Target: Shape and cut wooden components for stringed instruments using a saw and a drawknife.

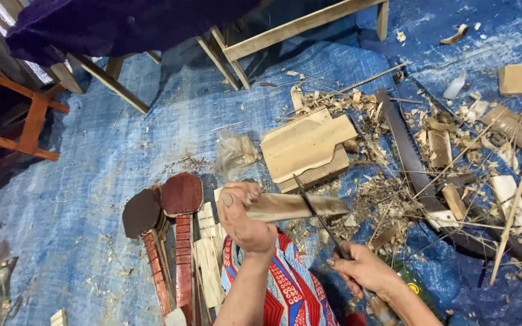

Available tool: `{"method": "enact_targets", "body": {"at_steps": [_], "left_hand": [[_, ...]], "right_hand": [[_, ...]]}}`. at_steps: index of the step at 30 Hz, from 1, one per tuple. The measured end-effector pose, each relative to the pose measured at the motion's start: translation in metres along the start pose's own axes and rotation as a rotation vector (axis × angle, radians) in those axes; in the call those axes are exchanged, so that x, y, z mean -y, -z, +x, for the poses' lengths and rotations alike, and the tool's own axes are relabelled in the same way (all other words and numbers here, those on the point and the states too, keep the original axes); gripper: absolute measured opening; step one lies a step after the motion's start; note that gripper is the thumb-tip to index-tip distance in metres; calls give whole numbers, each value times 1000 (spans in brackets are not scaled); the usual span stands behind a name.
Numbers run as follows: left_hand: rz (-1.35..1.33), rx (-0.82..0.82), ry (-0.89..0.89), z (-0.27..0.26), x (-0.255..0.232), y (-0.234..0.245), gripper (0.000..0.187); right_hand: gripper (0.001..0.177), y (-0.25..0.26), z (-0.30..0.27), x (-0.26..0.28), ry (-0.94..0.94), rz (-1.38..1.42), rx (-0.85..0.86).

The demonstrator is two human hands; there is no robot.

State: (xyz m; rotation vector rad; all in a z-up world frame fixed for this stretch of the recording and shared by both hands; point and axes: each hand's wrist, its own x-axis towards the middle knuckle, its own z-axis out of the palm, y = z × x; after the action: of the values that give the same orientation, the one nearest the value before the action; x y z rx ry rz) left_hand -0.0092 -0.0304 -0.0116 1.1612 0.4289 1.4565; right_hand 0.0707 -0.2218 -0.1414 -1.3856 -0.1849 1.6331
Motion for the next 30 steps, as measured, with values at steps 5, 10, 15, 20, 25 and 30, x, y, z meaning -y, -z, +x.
{"method": "enact_targets", "body": {"at_steps": [5,10,15,20,25,30], "left_hand": [[25,-33,-105,7,0,-5,29],[90,-52,-157,10,-3,0,31],[96,55,-160,6,5,12,26],[99,-37,-195,11,-6,0,30],[41,-33,-175,9,-3,4,31],[88,42,-173,8,-2,3,30]], "right_hand": [[13,-28,-41,31,-24,-43,95],[16,12,4,-10,-70,15,-21],[22,12,2,-11,-129,34,-114],[9,-27,-40,30,-153,-75,-11],[27,29,24,-30,-65,20,-185],[9,-28,-42,25,-120,-83,7]]}}
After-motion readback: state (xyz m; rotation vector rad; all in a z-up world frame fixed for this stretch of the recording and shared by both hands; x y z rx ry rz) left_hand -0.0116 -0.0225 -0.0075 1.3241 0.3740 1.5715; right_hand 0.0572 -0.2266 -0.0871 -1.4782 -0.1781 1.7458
